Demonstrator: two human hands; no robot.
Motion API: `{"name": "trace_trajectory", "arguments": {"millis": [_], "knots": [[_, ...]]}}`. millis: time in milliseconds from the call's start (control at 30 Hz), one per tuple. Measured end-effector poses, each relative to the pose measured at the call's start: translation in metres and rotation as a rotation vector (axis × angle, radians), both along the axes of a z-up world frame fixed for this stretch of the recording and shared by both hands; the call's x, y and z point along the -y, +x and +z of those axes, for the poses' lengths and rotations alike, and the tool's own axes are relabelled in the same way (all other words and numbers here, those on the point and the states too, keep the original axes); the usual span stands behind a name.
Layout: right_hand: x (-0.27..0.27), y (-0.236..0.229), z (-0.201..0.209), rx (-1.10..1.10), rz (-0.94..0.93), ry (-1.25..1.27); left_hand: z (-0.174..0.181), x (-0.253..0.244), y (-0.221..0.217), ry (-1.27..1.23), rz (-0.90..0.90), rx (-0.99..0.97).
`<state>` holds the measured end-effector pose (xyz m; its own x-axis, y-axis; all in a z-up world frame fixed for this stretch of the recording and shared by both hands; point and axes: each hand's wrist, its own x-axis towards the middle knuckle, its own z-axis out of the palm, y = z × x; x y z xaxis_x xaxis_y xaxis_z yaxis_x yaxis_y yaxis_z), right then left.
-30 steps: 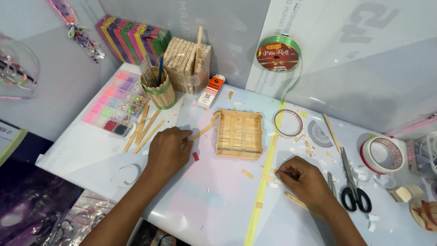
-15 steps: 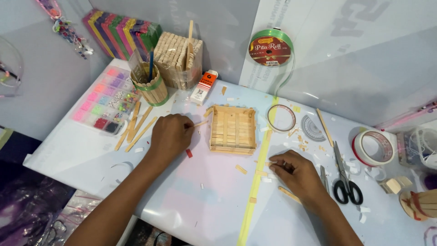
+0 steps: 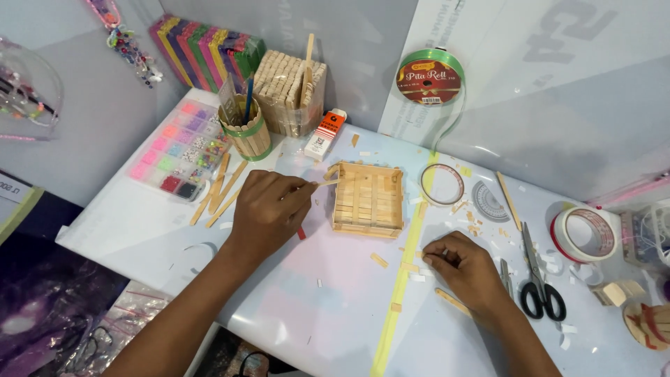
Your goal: Cutting double-sided tape and applying it to small wooden sticks for a handicraft project.
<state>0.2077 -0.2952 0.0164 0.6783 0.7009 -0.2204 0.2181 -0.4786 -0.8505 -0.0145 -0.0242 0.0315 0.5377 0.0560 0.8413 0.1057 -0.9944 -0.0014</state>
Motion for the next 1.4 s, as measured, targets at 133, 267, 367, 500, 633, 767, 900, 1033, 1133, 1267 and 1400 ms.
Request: {"name": "trace_trajectory", "arguments": {"millis": [133, 267, 367, 500, 633, 767, 900, 1033, 1133, 1267, 1400], "knots": [[0.001, 0.0, 0.004, 0.009, -0.01, -0.025, -0.002, 0.004, 0.001, -0.035, -0.003, -0.002], [0.001, 0.003, 0.002, 0.119, 0.091, -0.017, -0.001, 0.008, 0.0, -0.109, 0.004, -0.031], [-0.002, 0.002, 0.007, 0.283, 0.156, -0.048, -0.003, 0.004, 0.0, -0.152, 0.017, -0.023], [0.0, 0.005, 0.004, 0.377, 0.259, -0.049, -0.02, -0.002, -0.004, -0.245, 0.107, -0.002], [0.009, 0.012, -0.006, 0.238, 0.215, 0.038, -0.032, -0.002, -0.008, -0.289, 0.159, -0.009], [0.013, 0.016, -0.003, 0.068, 0.17, 0.397, -0.029, 0.0, -0.009, -0.317, 0.171, -0.009], [0.014, 0.004, 0.018, 0.189, 0.206, 0.665, -0.024, 0.005, -0.012, -0.405, 0.197, -0.07], [0.014, -0.001, 0.025, 0.309, 0.212, 0.707, -0.023, 0.009, -0.009, -0.463, 0.176, -0.099], [0.016, -0.003, 0.025, 0.328, 0.218, 0.759, -0.025, 0.008, -0.009, -0.45, 0.189, -0.098], [0.016, -0.002, 0.028, 0.308, 0.202, 0.758, -0.021, 0.011, -0.009, -0.576, 0.212, -0.171], [0.015, 0.001, 0.024, 0.29, 0.173, 0.7, -0.026, 0.007, -0.01, -0.672, 0.22, -0.239]]}}
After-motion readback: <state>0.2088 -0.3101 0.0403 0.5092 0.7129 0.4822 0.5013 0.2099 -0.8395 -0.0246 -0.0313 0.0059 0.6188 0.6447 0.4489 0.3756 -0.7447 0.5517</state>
